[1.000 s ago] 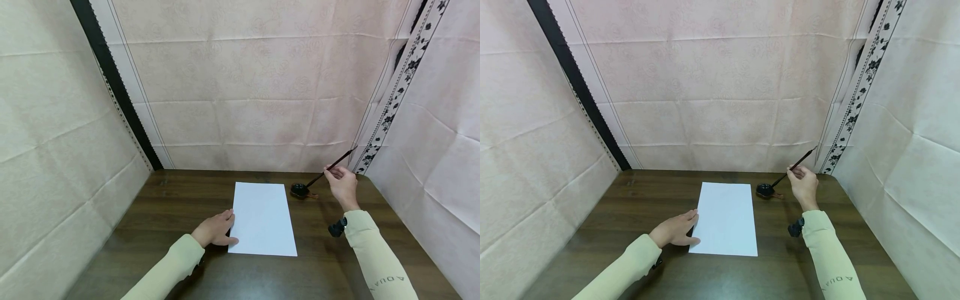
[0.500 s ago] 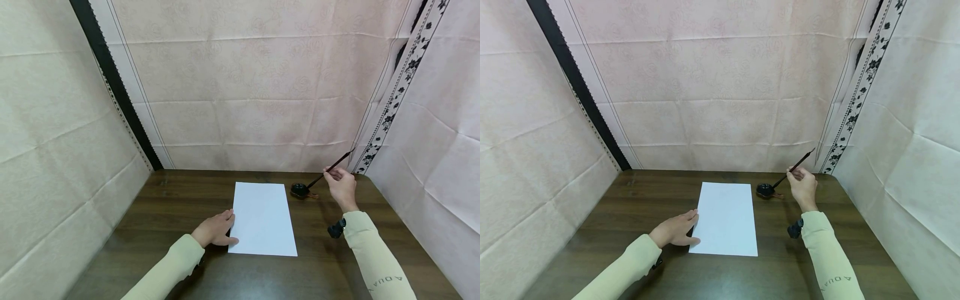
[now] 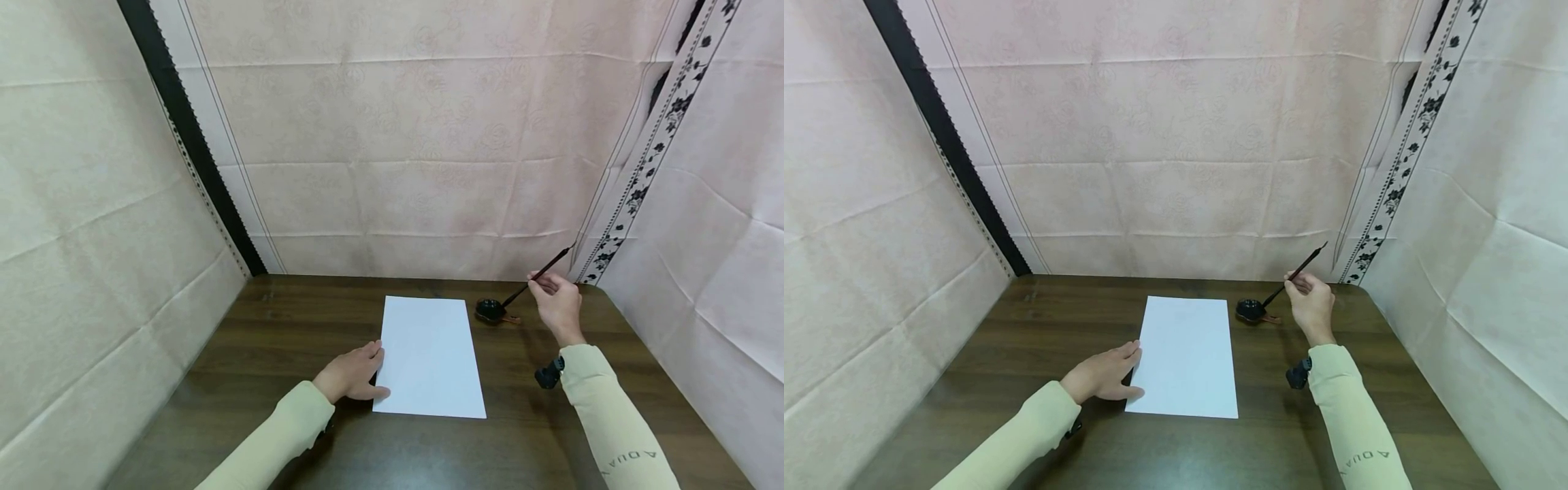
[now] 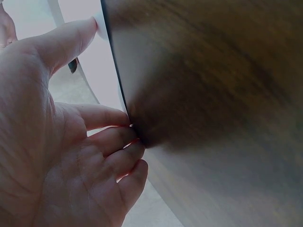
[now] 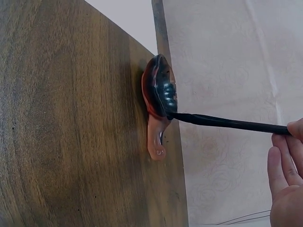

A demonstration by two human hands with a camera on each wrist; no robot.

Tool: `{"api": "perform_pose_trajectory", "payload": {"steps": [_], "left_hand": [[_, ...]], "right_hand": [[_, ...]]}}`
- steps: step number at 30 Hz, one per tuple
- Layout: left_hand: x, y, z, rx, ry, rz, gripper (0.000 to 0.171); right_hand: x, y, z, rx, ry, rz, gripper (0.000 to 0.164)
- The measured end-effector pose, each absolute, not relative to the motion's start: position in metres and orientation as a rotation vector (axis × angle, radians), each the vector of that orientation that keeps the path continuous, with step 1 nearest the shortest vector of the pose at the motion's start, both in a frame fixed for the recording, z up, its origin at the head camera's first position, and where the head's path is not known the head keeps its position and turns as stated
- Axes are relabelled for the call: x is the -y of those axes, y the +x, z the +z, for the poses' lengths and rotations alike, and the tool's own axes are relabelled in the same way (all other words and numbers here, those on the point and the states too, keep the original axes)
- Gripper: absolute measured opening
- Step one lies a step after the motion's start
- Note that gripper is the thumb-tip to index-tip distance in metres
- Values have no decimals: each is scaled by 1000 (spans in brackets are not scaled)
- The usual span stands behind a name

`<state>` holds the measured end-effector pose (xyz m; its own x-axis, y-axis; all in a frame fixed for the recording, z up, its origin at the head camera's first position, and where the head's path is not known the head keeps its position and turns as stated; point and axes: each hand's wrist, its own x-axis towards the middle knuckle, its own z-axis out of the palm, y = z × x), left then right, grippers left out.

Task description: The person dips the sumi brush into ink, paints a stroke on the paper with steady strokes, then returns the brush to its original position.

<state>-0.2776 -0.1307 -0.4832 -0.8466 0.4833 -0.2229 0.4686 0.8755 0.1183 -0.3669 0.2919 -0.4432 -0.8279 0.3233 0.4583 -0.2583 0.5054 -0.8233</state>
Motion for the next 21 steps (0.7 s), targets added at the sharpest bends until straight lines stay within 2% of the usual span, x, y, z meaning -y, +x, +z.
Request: {"api": "perform_pose_trajectory", "payload": {"steps": [21], "left_hand": [[130, -276, -480, -2795, 724, 87, 87]], "right_hand": [[-286, -371, -447, 2213, -15, 1328, 22]]}}
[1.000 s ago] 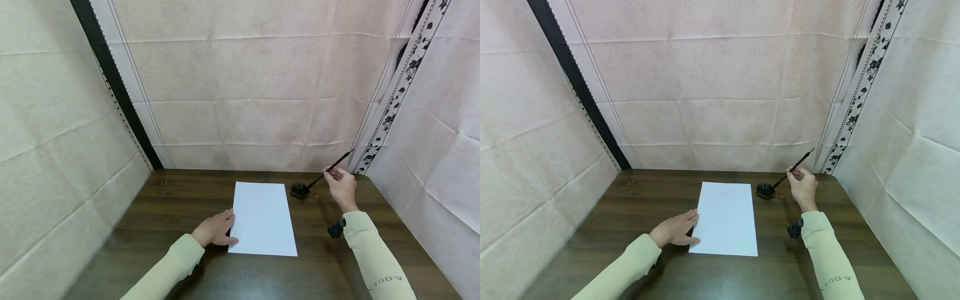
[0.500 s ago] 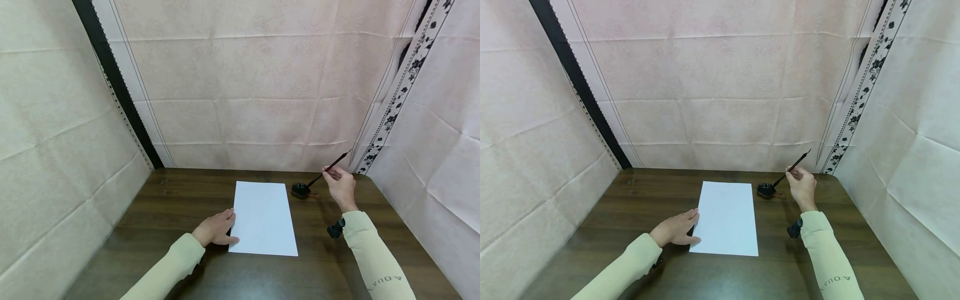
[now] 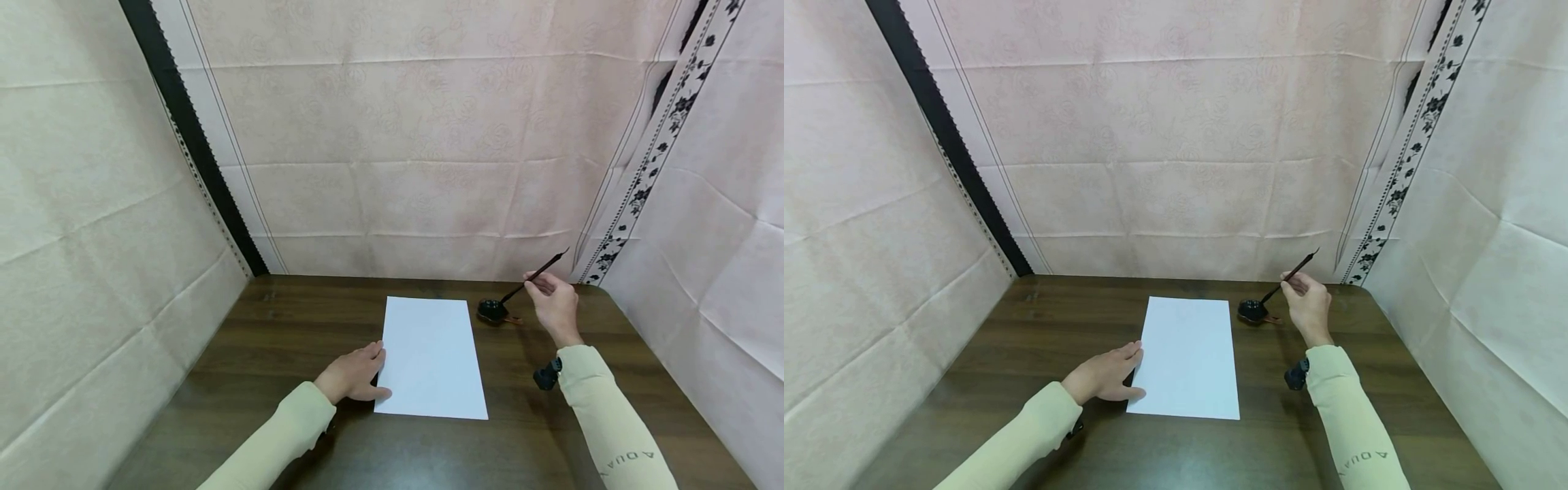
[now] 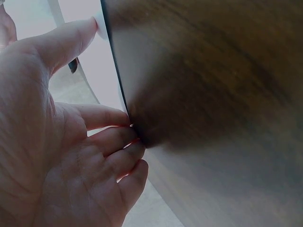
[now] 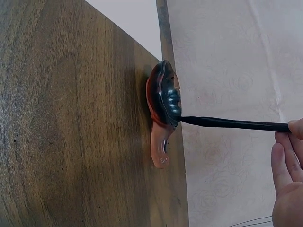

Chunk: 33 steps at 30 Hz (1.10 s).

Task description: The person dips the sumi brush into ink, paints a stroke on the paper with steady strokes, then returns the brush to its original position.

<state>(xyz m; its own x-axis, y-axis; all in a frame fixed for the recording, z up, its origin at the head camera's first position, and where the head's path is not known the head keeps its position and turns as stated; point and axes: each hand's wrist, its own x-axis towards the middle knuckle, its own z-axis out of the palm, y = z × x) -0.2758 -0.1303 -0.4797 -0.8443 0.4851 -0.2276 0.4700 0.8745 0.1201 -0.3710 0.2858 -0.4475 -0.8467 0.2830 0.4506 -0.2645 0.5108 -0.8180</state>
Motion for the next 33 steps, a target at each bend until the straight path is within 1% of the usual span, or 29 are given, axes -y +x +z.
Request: {"api": "perform_pose_trajectory", "payload": {"steps": [7, 17, 33], "left_hand": [[129, -276, -479, -2784, 721, 93, 87], [130, -276, -478, -2801, 723, 76, 87], [130, -276, -480, -2802, 739, 65, 87]], "right_hand": [[-286, -372, -445, 2204, 4, 1311, 20], [-283, -369, -437, 2248, 14, 1316, 23], [-279, -372, -448, 2244, 15, 1322, 21]]}}
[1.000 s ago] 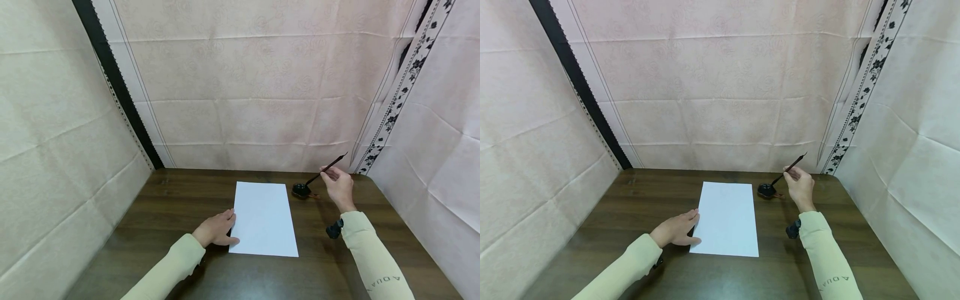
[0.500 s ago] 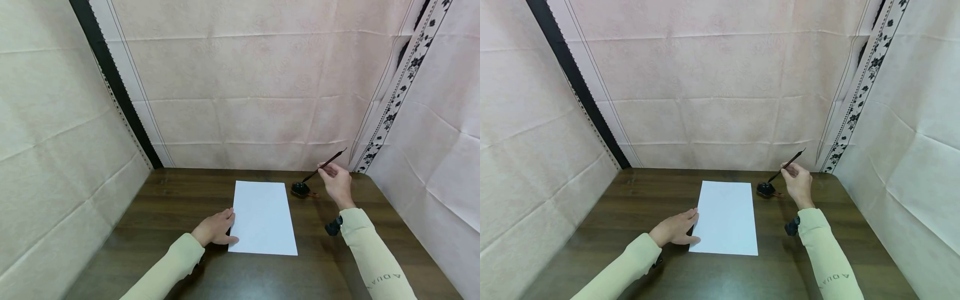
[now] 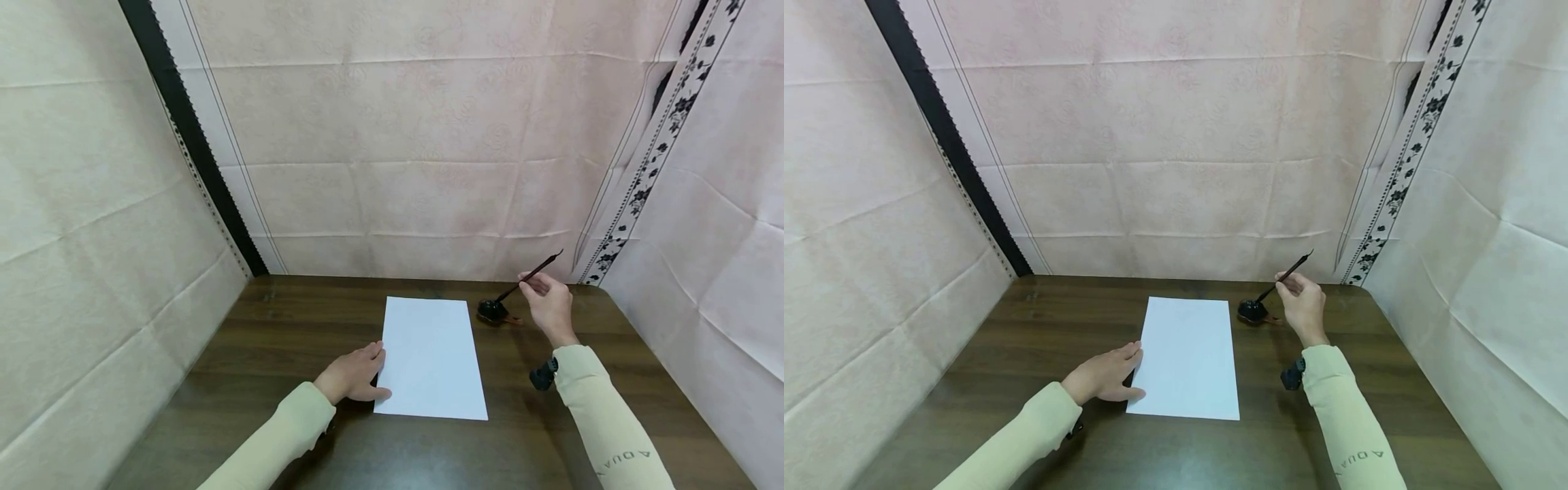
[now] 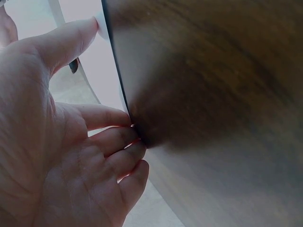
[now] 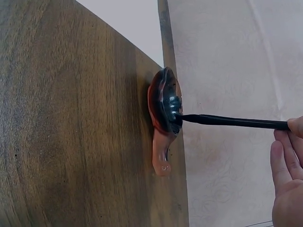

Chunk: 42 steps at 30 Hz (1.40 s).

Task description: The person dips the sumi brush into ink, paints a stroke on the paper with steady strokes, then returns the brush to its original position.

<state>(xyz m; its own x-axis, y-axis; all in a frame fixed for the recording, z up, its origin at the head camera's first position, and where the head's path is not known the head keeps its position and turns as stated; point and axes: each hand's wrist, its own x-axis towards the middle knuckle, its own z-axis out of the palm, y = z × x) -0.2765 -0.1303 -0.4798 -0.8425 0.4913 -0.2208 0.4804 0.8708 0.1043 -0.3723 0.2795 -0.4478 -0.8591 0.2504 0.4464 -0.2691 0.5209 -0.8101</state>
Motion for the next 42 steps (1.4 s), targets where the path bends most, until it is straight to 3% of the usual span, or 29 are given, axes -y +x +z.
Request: {"api": "perform_pose_trajectory", "payload": {"steps": [42], "left_hand": [[130, -275, -477, -2794, 736, 51, 87]], "right_hand": [[-280, -368, -442, 2268, 48, 1289, 22]]}}
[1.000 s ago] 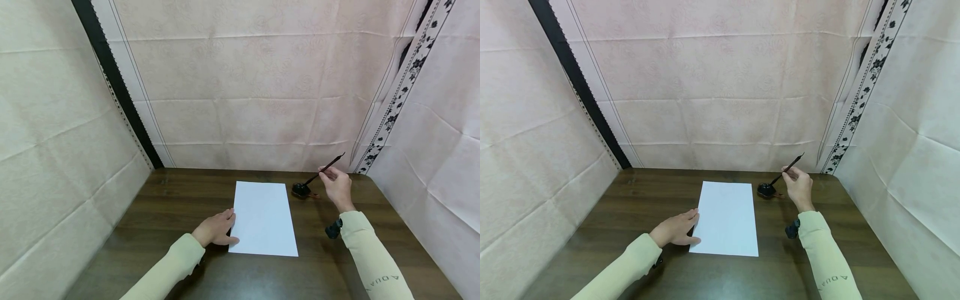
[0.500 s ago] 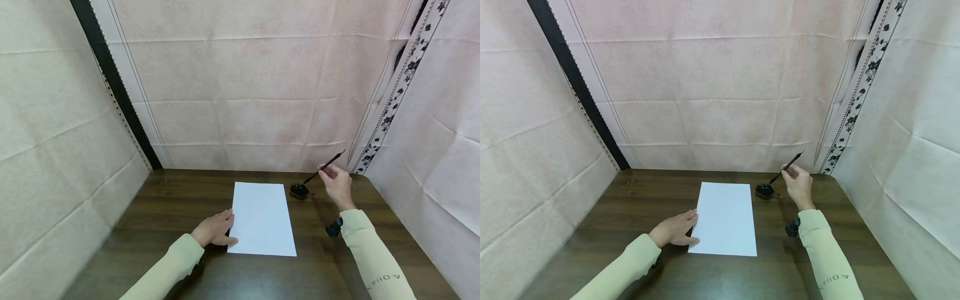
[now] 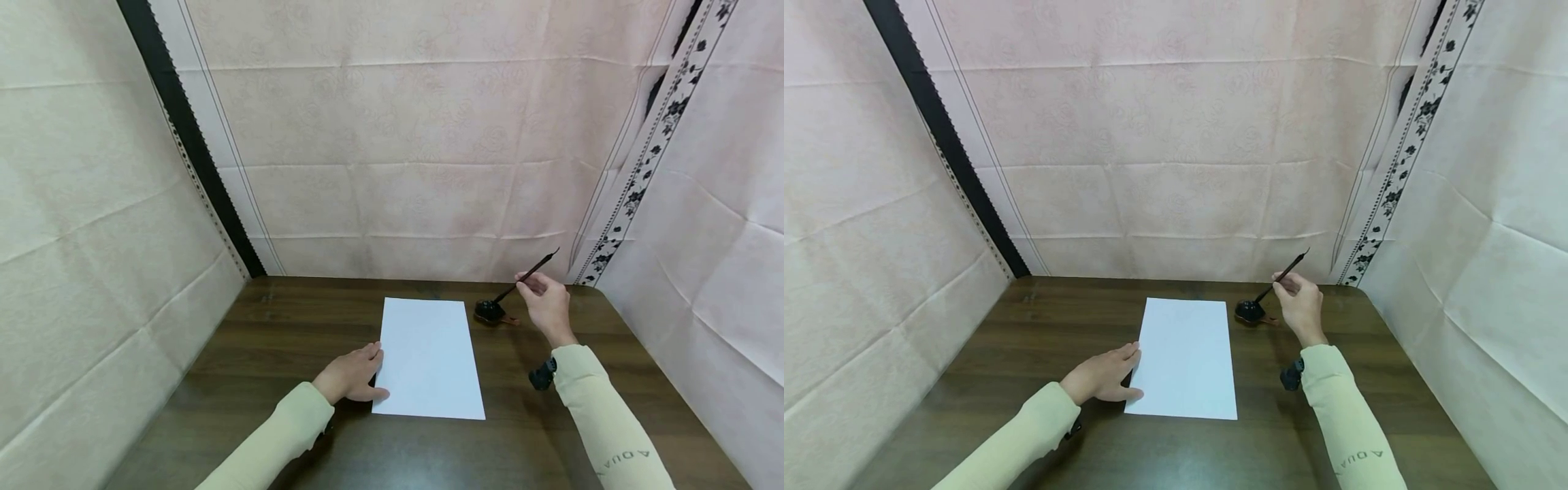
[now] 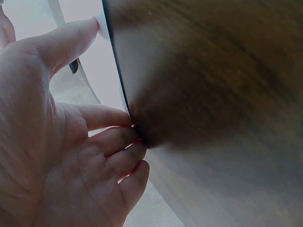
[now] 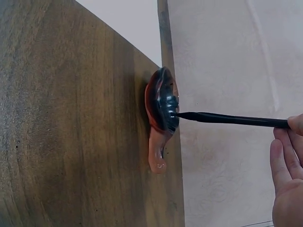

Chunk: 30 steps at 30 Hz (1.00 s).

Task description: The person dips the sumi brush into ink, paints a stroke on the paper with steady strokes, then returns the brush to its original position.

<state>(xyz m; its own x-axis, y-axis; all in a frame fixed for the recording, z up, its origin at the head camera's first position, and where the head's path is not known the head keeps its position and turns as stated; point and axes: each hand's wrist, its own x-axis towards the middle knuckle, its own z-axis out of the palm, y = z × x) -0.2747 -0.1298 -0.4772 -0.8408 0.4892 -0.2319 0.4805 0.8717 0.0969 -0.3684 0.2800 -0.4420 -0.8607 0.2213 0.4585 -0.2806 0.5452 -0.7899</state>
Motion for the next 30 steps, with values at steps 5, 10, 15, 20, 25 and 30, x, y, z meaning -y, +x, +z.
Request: {"api": "perform_pose_trajectory", "payload": {"steps": [5, 10, 15, 20, 25, 30], "left_hand": [[130, -275, -477, -2800, 740, 47, 87], [130, -276, -479, -2807, 730, 52, 87], [130, -278, -482, -2804, 722, 69, 88], [130, -278, -482, -2802, 723, 69, 88], [130, -278, -481, -2799, 724, 73, 88], [131, -278, -482, -2800, 726, 66, 88]], "right_hand": [[-281, -370, -446, 2259, 38, 1283, 20], [-283, -370, -445, 2253, 35, 1264, 19], [-284, -370, -443, 2248, 37, 1241, 19], [-284, -370, -440, 2262, 33, 1225, 19], [-285, -368, -435, 2268, 64, 1195, 18], [-284, -367, -426, 2250, 116, 1181, 17]]}}
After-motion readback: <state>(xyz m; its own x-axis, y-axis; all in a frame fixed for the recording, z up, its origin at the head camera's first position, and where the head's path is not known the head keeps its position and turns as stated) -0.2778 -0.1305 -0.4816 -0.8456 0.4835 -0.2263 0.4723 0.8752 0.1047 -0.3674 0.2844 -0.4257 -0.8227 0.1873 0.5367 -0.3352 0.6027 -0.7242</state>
